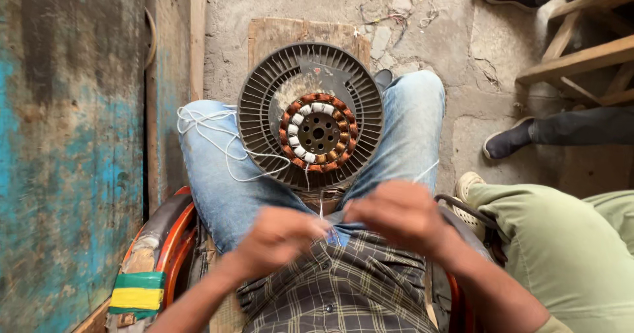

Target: The person winds white thread around the copper windings of a motor stator resting on their lap. They repeatedly pull the thread, wrap it around individual winding sections, and adjust the thread path to secure the windings.

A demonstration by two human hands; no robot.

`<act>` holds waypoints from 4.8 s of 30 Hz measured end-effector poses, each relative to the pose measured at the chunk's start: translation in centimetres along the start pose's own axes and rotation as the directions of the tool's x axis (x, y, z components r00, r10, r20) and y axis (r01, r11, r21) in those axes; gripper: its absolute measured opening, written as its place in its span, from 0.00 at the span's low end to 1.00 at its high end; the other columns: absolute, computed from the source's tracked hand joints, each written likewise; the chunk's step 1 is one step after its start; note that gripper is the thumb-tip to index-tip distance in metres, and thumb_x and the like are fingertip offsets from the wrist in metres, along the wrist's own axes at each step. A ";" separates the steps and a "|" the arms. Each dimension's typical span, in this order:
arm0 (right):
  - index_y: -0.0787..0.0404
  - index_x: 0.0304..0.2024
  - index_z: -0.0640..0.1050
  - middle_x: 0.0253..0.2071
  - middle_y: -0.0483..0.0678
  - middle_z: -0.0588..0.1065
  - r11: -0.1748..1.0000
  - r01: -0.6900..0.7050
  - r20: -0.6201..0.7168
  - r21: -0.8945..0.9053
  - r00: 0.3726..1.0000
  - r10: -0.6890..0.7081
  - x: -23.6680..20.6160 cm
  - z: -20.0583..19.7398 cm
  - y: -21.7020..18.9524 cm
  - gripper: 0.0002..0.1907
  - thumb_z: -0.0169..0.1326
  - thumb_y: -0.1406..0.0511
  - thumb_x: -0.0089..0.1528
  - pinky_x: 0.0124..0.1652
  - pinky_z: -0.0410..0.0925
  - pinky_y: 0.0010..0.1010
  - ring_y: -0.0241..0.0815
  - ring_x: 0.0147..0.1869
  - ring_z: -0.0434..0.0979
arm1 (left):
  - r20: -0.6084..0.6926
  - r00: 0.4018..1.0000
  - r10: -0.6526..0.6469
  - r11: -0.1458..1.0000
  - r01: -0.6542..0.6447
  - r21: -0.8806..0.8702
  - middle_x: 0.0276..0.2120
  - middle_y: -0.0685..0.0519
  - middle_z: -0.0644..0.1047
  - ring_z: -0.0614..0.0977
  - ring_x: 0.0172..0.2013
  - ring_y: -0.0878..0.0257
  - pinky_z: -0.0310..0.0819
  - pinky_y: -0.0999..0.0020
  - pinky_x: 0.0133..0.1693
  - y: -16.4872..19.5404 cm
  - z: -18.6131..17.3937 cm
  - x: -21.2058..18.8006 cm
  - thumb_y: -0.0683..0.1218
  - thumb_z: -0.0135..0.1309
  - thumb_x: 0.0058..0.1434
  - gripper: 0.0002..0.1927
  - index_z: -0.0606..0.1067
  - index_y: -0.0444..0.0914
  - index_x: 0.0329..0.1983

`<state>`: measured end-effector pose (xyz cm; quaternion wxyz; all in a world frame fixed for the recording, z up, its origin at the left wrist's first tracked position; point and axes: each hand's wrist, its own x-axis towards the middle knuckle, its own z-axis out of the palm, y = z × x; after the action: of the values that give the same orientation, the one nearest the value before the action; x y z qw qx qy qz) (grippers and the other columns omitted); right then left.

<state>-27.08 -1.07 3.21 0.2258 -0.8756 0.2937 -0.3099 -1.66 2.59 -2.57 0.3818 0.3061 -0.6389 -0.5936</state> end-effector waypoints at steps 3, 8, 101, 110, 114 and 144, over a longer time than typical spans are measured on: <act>0.62 0.39 0.82 0.28 0.45 0.77 0.987 -0.134 -0.052 -0.093 0.990 0.130 -0.8 -2.0 1.8 0.08 0.66 0.66 0.58 0.26 0.68 0.30 0.37 0.29 0.77 | -0.431 0.902 -0.002 0.989 -0.061 -0.132 0.27 0.50 0.78 0.82 0.29 0.60 0.73 0.60 0.56 1.1 -4.8 -1.0 0.38 0.42 0.70 0.12 0.75 0.34 0.34; 0.61 0.40 0.81 0.29 0.46 0.77 0.968 -0.186 -0.049 -0.167 0.982 0.180 -1.9 -2.1 3.5 0.08 0.66 0.66 0.60 0.28 0.69 0.31 0.38 0.30 0.78 | -0.872 0.433 0.228 0.937 0.144 0.317 0.43 0.44 0.68 0.69 0.35 0.55 0.58 0.61 0.36 2.1 -9.4 -2.7 0.45 0.51 0.73 0.10 0.69 0.35 0.51; 0.63 0.48 0.81 0.39 0.49 0.83 0.902 -0.359 0.073 0.241 0.933 0.352 -2.2 1.1 0.4 0.11 0.61 0.72 0.62 0.40 0.77 0.28 0.40 0.42 0.86 | -0.097 0.987 0.128 0.970 -0.104 0.219 0.41 0.47 0.82 0.83 0.42 0.58 0.77 0.65 0.43 0.1 -0.3 1.0 0.48 0.59 0.63 0.18 0.78 0.31 0.50; 0.61 0.42 0.83 0.38 0.49 0.82 0.850 -0.507 -0.114 -0.147 0.862 0.494 -1.2 -0.6 2.1 0.06 0.64 0.70 0.62 0.40 0.75 0.32 0.42 0.41 0.84 | -0.273 0.958 -0.088 0.958 0.156 0.238 0.31 0.53 0.84 0.86 0.30 0.65 0.80 0.72 0.33 -1.9 -1.0 0.4 0.43 0.58 0.65 0.09 0.82 0.38 0.47; 0.59 0.42 0.82 0.40 0.48 0.82 0.876 -0.389 -0.129 -0.284 0.921 0.367 0.0 -0.8 1.7 0.09 0.65 0.65 0.61 0.42 0.73 0.35 0.44 0.42 0.81 | -0.150 0.989 0.011 0.819 0.077 0.569 0.26 0.52 0.83 0.82 0.24 0.64 0.76 0.69 0.27 -1.8 0.3 0.8 0.43 0.62 0.63 0.09 0.83 0.36 0.46; 0.64 0.42 0.75 0.47 0.54 0.81 0.986 -0.149 -0.222 0.071 0.962 0.161 1.6 3.4 3.4 0.05 0.59 0.74 0.66 0.44 0.81 0.28 0.44 0.48 0.86 | -0.270 0.962 0.039 0.913 0.075 0.401 0.30 0.51 0.82 0.84 0.30 0.61 0.77 0.66 0.32 -1.5 0.0 0.9 0.50 0.56 0.67 0.12 0.80 0.37 0.42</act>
<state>-24.99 -3.85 -0.46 0.2378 -0.8025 0.3766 -0.3969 -2.25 1.65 -3.94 0.3884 0.4635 -0.6869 -0.4032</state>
